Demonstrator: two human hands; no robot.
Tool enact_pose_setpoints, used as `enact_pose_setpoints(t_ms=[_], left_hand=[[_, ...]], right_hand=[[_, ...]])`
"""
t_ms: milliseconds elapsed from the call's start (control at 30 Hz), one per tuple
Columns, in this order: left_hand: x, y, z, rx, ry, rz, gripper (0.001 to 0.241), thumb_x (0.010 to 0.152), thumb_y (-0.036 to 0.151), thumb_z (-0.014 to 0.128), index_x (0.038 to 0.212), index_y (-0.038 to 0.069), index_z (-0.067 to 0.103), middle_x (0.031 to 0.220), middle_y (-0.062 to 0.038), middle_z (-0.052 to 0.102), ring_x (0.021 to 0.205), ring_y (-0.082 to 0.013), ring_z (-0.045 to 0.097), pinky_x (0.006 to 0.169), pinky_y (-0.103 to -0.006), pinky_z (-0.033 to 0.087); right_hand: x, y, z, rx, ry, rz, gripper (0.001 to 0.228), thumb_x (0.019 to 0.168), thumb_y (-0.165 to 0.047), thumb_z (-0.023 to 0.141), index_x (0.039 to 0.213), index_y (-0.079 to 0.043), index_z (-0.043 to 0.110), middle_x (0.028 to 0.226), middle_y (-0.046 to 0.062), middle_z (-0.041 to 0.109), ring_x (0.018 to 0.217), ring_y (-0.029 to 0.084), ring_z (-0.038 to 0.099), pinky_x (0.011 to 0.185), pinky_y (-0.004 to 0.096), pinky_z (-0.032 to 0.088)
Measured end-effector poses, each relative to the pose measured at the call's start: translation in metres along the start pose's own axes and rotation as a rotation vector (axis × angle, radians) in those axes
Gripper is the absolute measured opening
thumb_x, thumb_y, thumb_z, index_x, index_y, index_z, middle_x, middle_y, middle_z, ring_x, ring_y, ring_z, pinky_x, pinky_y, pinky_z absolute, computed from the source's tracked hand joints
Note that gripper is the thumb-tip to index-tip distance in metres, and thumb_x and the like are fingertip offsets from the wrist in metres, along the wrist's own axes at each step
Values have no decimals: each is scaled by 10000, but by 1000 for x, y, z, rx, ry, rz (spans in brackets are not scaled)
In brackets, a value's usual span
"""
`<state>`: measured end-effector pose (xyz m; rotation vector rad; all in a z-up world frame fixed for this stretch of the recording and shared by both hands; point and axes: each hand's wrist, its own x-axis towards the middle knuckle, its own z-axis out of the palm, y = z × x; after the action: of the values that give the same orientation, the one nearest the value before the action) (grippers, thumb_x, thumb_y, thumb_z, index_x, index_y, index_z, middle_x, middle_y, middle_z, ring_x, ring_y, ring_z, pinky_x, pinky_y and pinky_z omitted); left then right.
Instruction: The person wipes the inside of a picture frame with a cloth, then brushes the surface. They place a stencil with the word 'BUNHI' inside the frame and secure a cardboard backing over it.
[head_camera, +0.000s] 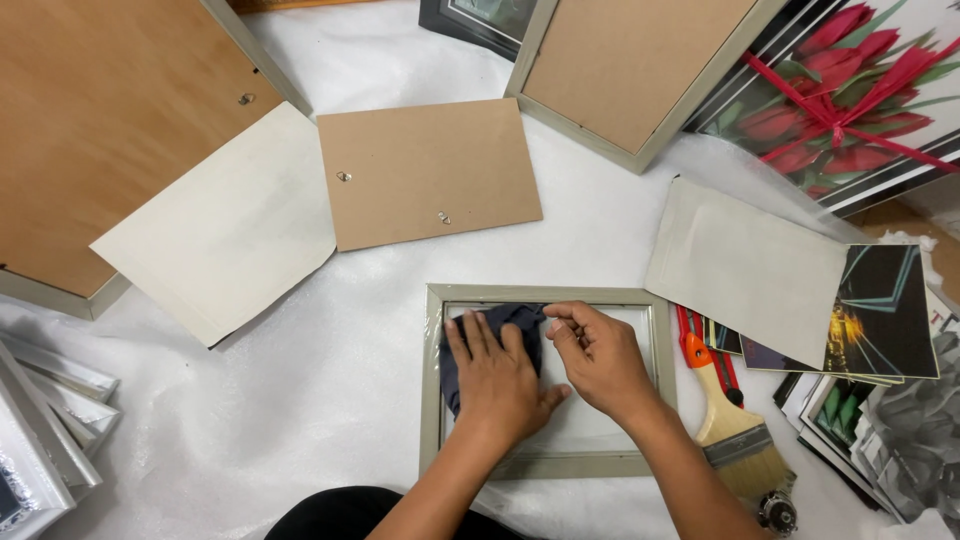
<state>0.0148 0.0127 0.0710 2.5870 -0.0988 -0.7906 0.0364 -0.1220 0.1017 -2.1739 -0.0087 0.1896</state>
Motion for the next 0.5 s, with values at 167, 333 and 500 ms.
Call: enact_pose_setpoints(t_ms=[167,333,500], left_hand=[[15,-14,2,-193,-66,157,513,882,398,694,1158,62,422,1484,-389,412,1530,-483,196,1200,-686,-63],[15,-50,-44,-602,80,105,200,831,70,577,1018,64,649,1079,-246,724,1195,-451,640,1019,-553,480],[10,-75,-60,-571,576,17,250,878,112,603,1108,15,599,1101,-166,644,1063,-308,620,924,-408,518]], right_hand=[[-8,7,24,113,107,21,147,918,-32,551,963,-27,691,803,162,753,736,247,701,695,403,574],[-20,7,45,-5,-183,-66,366,984,-38,429,1327,4,550,1341,261,620,1285,450,539,1085,563,414],[-23,53,62,-804,-325,40,683,1002,-352,435,1474,128,322,1642,304,178,1503,480,173,1169,603,201]])
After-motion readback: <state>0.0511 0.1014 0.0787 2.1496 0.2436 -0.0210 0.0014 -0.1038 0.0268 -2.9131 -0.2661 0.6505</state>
